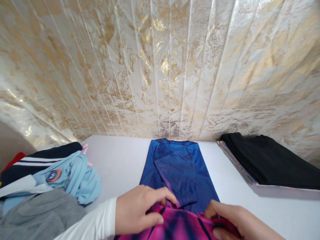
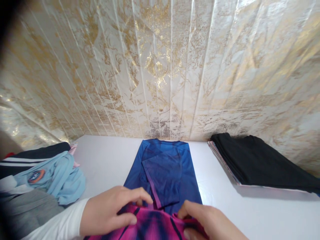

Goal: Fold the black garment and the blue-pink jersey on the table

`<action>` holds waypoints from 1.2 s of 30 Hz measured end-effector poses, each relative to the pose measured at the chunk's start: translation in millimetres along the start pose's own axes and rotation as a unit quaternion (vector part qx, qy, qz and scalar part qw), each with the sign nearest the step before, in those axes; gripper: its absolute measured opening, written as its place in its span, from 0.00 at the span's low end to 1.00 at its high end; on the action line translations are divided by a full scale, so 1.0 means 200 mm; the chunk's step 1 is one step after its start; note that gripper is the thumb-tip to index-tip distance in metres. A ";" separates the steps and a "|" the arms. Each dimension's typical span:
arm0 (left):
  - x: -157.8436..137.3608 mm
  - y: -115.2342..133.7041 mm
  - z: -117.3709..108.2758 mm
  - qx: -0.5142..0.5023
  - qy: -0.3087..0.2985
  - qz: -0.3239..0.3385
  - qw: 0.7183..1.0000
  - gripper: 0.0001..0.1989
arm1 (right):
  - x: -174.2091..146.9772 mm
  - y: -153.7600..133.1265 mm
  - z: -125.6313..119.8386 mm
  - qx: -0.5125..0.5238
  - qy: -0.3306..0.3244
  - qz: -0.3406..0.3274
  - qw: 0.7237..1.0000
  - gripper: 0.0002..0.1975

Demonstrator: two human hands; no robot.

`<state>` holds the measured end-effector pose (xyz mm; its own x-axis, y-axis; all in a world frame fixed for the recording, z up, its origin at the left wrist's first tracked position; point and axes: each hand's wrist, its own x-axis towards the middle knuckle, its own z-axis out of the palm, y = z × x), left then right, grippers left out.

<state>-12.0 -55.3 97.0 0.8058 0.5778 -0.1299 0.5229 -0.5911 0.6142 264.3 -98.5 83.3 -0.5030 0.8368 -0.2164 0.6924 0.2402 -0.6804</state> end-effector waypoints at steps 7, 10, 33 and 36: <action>0.26 -0.21 -0.03 0.124 -0.020 -0.058 0.990 0.22 | 0.25 0.19 -0.07 -0.090 0.066 0.009 0.994 0.14; 0.26 -0.25 0.02 0.125 0.006 -0.068 0.990 0.19 | 0.29 0.25 -0.06 -0.079 0.061 0.002 0.995 0.15; 0.10 -0.31 0.00 0.193 0.089 -0.225 0.951 0.10 | 0.32 0.29 0.02 -0.094 0.108 -0.055 0.988 0.11; 0.10 -0.28 0.01 0.199 0.093 -0.223 0.950 0.08 | 0.29 0.31 0.01 -0.123 0.141 -0.072 0.980 0.13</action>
<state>-25.0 -12.4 58.1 0.4351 0.8887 -0.1449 0.8945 -0.4083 0.1819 276.8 -35.8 25.9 -0.4664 0.8795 0.0945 0.7459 0.4485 -0.4925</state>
